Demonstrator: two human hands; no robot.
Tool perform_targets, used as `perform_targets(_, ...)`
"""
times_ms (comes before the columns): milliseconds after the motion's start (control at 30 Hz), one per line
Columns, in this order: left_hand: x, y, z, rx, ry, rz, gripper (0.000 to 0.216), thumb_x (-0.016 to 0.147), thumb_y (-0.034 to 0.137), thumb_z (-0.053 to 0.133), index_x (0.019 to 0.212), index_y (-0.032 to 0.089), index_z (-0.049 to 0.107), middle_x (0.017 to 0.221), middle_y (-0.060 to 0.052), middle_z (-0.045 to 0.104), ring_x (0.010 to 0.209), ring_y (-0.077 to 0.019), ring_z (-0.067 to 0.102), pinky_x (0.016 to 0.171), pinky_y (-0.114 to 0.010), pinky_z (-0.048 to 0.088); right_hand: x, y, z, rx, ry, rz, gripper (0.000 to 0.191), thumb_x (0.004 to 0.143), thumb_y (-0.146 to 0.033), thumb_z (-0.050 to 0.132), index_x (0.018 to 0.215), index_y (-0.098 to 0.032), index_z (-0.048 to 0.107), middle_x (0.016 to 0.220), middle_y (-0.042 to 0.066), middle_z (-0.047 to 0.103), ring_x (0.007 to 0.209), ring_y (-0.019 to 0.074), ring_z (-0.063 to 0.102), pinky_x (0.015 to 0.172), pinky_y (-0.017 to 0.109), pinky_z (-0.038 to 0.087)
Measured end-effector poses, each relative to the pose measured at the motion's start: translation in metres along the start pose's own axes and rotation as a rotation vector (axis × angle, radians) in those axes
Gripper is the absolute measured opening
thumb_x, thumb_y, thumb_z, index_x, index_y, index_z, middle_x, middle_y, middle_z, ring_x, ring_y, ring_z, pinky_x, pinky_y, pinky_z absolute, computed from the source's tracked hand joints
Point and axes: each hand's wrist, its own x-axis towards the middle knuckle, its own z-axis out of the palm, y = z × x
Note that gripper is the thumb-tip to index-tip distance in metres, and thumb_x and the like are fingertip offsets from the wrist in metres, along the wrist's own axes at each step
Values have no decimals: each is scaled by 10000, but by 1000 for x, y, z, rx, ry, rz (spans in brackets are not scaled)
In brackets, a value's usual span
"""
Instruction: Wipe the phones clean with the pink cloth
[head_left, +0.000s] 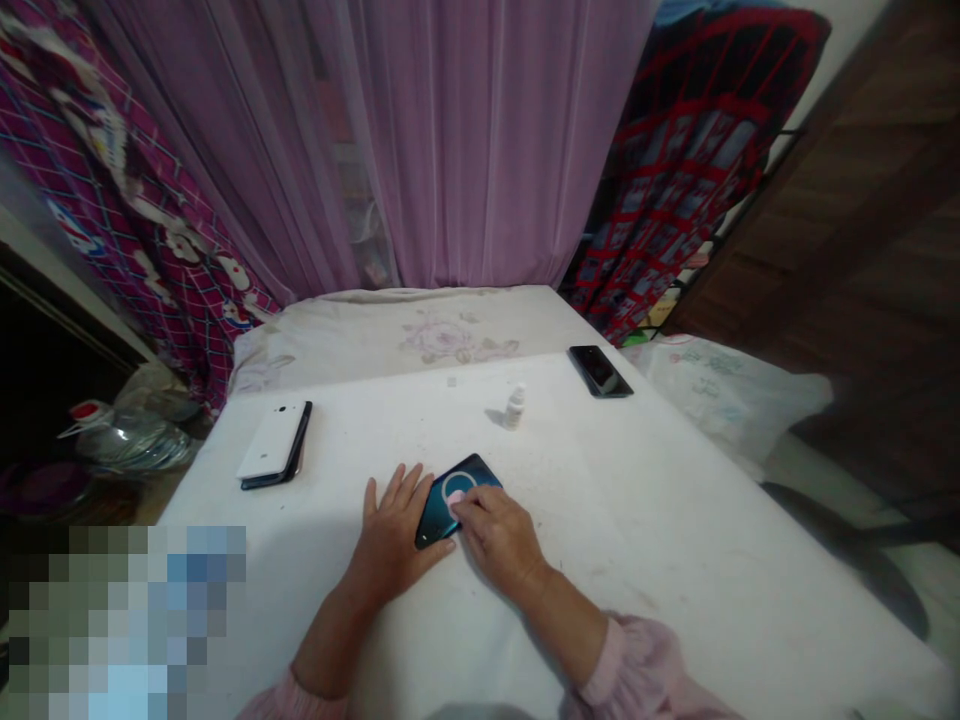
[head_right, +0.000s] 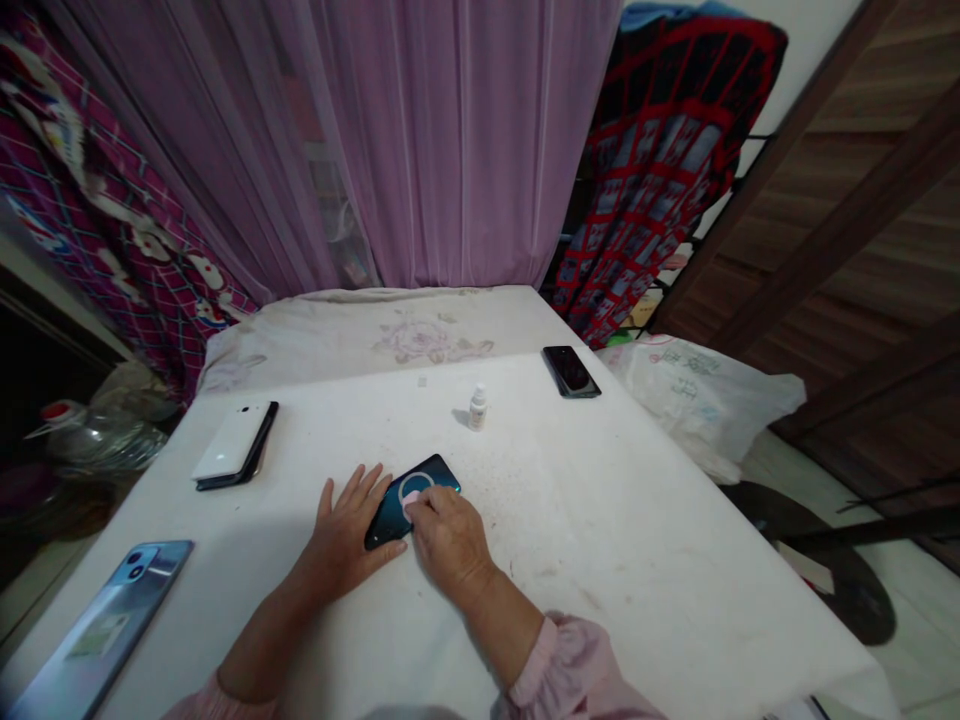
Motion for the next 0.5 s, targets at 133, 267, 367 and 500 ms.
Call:
perform_targets(133,2,2,-4,-29,-21,-5,724,807,490,639,1434,188,438,1502,-176,430,1399,-393,359,1111,-662,214,-1,27,-10,-4,27,162,253,939,-167,487,932,-223,734,869,59,675,806,173,607,696,271,490)
perform_targets(267,2,2,-4,-50,-4,-18,713,790,480,650,1416,194,464,1486,-172,455,1389,-401,375,1105,-669,222,-2,39,-11,6,66,234,275,943,-181,469,948,-209,743,893,76,680,831,185,618,713,285,509)
perform_targets(367,2,2,-3,-51,12,-19,700,790,468,650,1412,204,469,1479,-165,467,1387,-394,382,1107,-659,229,-4,23,-4,-10,44,162,271,953,-185,472,946,-218,740,862,65,674,790,173,604,694,271,503)
perform_targets(500,2,3,-3,-36,-7,-21,679,799,464,642,1402,197,478,1491,-165,449,1392,-388,375,1107,-655,231,-8,-7,6,12,-23,-9,233,957,-206,504,901,-215,730,848,49,669,779,163,604,691,253,502)
